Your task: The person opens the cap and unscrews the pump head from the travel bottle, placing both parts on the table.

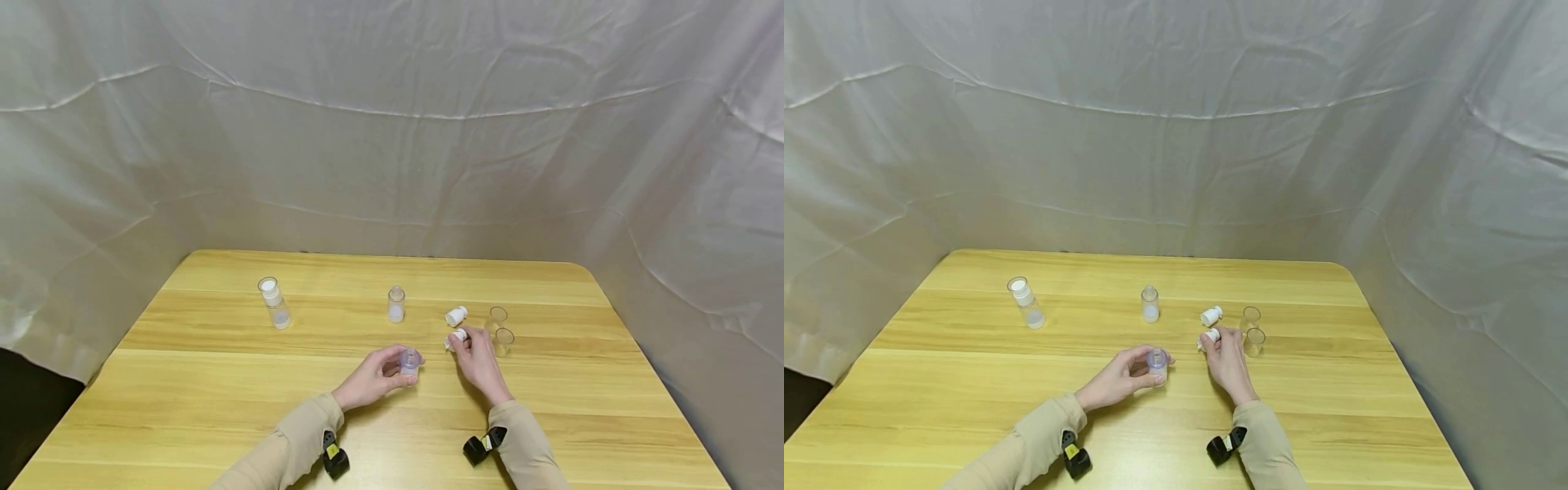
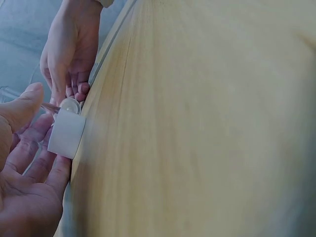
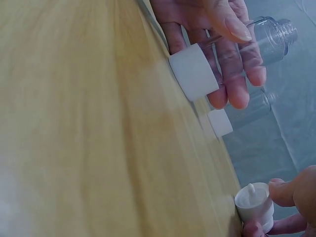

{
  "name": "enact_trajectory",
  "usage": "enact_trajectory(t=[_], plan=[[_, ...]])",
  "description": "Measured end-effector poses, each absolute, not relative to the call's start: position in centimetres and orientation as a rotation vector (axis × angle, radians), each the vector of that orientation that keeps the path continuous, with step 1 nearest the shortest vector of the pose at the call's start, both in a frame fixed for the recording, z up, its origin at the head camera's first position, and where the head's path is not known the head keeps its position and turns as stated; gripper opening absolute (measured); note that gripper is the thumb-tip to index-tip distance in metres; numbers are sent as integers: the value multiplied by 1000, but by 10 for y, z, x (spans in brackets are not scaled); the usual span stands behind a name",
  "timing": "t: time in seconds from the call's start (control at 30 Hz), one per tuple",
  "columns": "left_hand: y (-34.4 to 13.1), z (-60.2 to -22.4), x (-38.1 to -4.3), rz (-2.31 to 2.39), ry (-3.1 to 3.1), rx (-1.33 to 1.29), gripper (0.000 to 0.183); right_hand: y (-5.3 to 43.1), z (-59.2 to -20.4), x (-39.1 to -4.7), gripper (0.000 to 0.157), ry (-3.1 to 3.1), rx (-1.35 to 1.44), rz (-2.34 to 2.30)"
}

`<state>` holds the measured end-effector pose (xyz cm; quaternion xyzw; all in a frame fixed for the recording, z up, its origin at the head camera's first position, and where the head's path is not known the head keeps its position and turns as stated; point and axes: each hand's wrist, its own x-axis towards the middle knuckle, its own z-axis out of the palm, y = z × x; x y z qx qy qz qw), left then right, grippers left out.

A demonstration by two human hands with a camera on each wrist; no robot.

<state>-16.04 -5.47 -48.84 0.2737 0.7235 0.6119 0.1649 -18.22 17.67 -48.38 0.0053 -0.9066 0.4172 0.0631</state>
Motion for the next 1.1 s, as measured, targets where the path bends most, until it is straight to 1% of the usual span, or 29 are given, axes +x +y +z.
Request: enact_trajectory(t=[0.1, 0.3, 0.43, 0.67, 0.87, 1.1], plan=[[-55, -489, -160, 1745, 2061, 778, 43, 176, -484, -181, 26, -2752, -19, 1265], [-55, -488, -160, 1749, 2059, 778, 43, 174, -485, -176, 51, -2776, -37, 1276], [-55, -488, -160, 1745, 2061, 775, 43, 174, -487, -172, 62, -2775, -8, 1276], [-55, -489, -161, 1742, 2059, 771, 43, 176, -488, -167, 71, -2766, 45, 1290], [-54, -489, -161, 1742, 2060, 778, 43, 178, -490, -162, 74, -2749, 119, 1294], [-54, -489, -161, 1740, 2058, 773, 42, 180, -488, -158, 85, -2777, 130, 1329]])
